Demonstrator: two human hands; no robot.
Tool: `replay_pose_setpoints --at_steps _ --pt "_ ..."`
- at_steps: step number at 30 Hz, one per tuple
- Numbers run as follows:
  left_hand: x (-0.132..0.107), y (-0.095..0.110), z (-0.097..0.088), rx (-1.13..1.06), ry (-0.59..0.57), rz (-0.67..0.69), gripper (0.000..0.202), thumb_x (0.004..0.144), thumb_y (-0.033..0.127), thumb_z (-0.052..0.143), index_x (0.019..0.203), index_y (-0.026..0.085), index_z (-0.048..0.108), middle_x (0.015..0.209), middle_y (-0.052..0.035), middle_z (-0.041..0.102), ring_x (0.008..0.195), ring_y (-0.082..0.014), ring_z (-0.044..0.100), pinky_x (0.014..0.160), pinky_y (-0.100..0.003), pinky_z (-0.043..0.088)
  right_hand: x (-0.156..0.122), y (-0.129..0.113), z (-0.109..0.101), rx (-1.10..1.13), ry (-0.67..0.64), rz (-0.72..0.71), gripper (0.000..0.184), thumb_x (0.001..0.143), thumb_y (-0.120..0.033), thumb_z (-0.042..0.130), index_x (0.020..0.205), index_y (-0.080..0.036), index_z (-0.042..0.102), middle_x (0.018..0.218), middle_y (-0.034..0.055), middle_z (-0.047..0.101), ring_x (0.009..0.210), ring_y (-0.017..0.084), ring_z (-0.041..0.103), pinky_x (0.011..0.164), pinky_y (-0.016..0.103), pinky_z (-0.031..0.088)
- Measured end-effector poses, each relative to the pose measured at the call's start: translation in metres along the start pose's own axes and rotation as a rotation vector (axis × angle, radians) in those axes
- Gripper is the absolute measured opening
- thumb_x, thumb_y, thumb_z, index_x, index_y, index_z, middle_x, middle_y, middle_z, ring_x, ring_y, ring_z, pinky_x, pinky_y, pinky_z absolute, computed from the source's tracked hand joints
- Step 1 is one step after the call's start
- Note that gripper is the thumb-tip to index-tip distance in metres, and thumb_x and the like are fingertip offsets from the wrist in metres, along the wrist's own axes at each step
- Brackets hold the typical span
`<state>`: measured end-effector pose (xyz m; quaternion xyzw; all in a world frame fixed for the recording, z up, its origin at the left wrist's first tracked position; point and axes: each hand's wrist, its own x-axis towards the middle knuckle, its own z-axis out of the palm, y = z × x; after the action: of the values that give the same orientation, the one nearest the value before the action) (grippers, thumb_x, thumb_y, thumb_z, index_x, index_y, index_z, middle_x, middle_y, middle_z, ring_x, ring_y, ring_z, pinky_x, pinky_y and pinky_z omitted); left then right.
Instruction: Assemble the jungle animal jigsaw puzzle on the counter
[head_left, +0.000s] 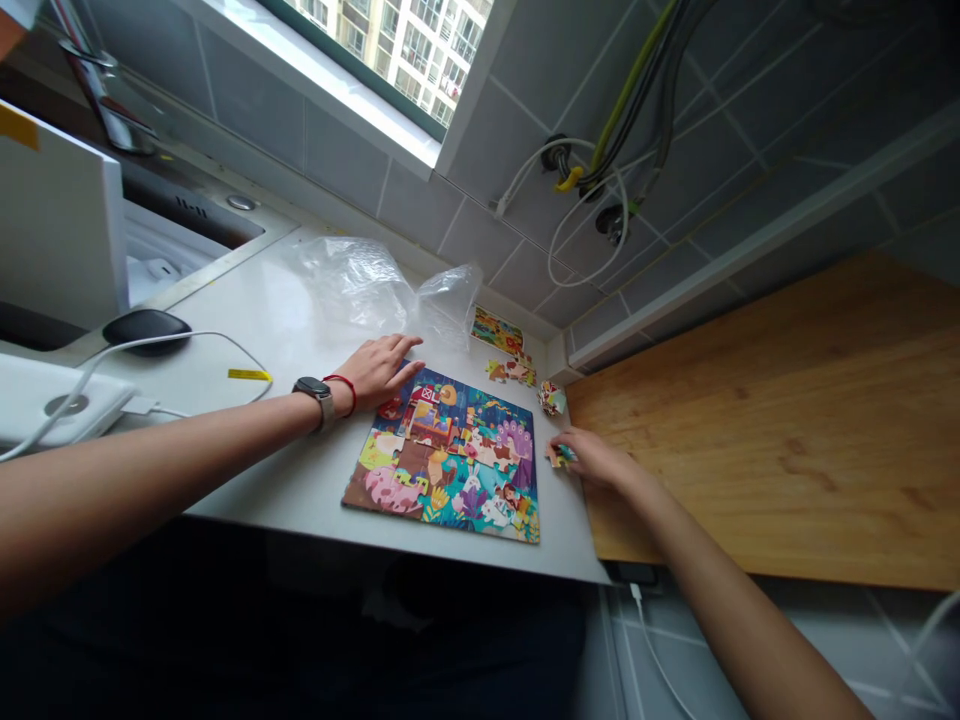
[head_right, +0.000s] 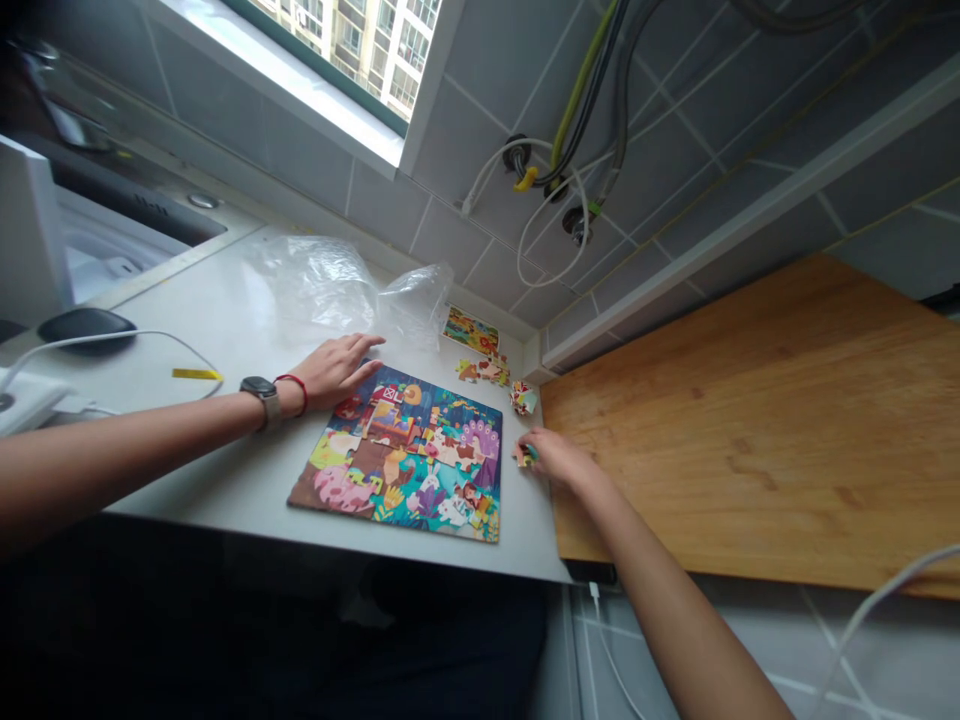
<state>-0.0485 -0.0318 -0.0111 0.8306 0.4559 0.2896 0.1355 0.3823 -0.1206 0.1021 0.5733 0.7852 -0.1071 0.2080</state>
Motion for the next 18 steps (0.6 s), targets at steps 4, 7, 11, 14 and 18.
replay_pose_setpoints --at_steps 4,7,11,14,18 --pt "0.000 -0.002 0.001 0.013 0.000 0.005 0.062 0.107 0.058 0.025 0.144 0.016 0.051 0.129 -0.0171 0.065 0.115 -0.0336 0.063 0.101 -0.049 0.048 -0.002 0.014 0.017 0.041 0.049 0.057 0.051 0.069 -0.004 0.078 0.116 -0.024 0.078 0.120 0.0099 0.076 0.111 0.030 0.072 0.099 0.035 0.056" --pt "0.000 -0.002 0.000 0.035 -0.003 0.006 0.063 0.107 0.057 0.025 0.144 0.014 0.052 0.128 -0.0182 0.065 0.115 -0.0348 0.063 0.101 -0.050 0.048 -0.002 0.007 0.023 0.087 0.102 0.076 0.046 0.077 -0.009 0.075 0.122 -0.021 0.076 0.127 0.0136 0.072 0.115 0.031 0.070 0.104 0.038 0.053" --pt "0.000 0.002 -0.002 0.050 -0.025 0.015 0.061 0.107 0.055 0.026 0.143 0.013 0.052 0.129 -0.0196 0.064 0.117 -0.0360 0.062 0.101 -0.051 0.049 -0.001 -0.028 0.029 0.215 0.230 -0.013 0.035 0.096 -0.031 0.067 0.129 -0.022 0.073 0.127 0.0133 0.070 0.115 0.029 0.069 0.104 0.038 0.053" --pt "-0.001 0.003 -0.004 0.057 -0.035 0.009 0.059 0.107 0.054 0.026 0.142 0.014 0.052 0.128 -0.0186 0.064 0.117 -0.0352 0.062 0.101 -0.050 0.049 0.002 -0.059 0.035 0.314 0.294 -0.144 0.042 0.092 -0.043 0.075 0.128 -0.024 0.074 0.126 0.0116 0.069 0.114 0.029 0.068 0.101 0.040 0.055" --pt "-0.001 0.004 -0.006 0.076 -0.045 0.003 0.057 0.107 0.053 0.026 0.141 0.015 0.051 0.128 -0.0171 0.063 0.117 -0.0329 0.062 0.102 -0.047 0.049 0.006 -0.076 0.048 0.375 0.376 -0.178 0.048 0.082 -0.047 0.086 0.123 -0.025 0.077 0.132 0.0120 0.065 0.121 0.032 0.064 0.106 0.046 0.053"
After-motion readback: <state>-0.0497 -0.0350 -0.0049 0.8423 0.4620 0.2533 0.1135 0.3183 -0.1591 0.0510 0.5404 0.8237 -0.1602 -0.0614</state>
